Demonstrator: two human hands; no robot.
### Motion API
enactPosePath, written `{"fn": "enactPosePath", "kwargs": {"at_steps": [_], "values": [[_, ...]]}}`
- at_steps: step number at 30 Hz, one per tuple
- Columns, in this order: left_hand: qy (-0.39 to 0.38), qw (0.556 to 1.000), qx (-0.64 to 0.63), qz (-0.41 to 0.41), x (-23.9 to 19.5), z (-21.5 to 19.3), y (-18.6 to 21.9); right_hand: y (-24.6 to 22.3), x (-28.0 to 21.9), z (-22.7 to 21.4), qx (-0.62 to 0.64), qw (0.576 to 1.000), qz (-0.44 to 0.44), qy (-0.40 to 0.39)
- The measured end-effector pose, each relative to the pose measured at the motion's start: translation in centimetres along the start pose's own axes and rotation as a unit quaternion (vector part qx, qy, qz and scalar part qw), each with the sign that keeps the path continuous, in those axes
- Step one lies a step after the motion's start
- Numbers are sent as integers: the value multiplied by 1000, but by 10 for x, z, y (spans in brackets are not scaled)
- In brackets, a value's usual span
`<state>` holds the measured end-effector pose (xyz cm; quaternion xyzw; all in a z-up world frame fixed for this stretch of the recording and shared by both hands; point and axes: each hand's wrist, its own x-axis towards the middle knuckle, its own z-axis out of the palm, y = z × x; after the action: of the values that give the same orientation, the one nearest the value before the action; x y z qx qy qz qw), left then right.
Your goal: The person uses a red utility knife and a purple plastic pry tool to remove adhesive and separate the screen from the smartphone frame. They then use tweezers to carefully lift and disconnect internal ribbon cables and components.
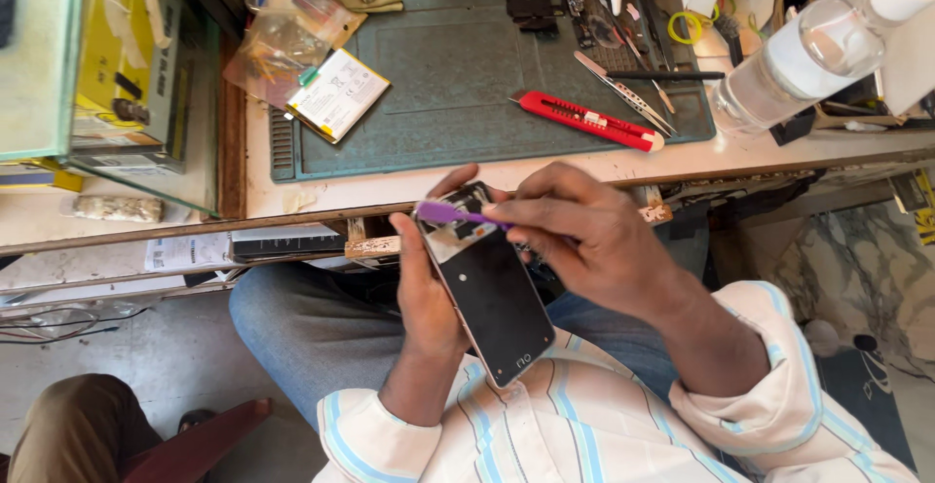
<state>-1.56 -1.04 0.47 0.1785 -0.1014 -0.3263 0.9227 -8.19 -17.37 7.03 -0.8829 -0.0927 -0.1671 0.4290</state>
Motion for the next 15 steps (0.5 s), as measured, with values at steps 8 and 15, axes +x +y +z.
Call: {"fn": "enactPosePath", "kwargs": {"at_steps": [8,15], "values": [[8,1000,-14,27,0,-12,1,9,-2,-13,53,994,11,-91],[8,999,-51,-6,10,-5,-1,9,-8,-21,74,975,-49,-206]]}}
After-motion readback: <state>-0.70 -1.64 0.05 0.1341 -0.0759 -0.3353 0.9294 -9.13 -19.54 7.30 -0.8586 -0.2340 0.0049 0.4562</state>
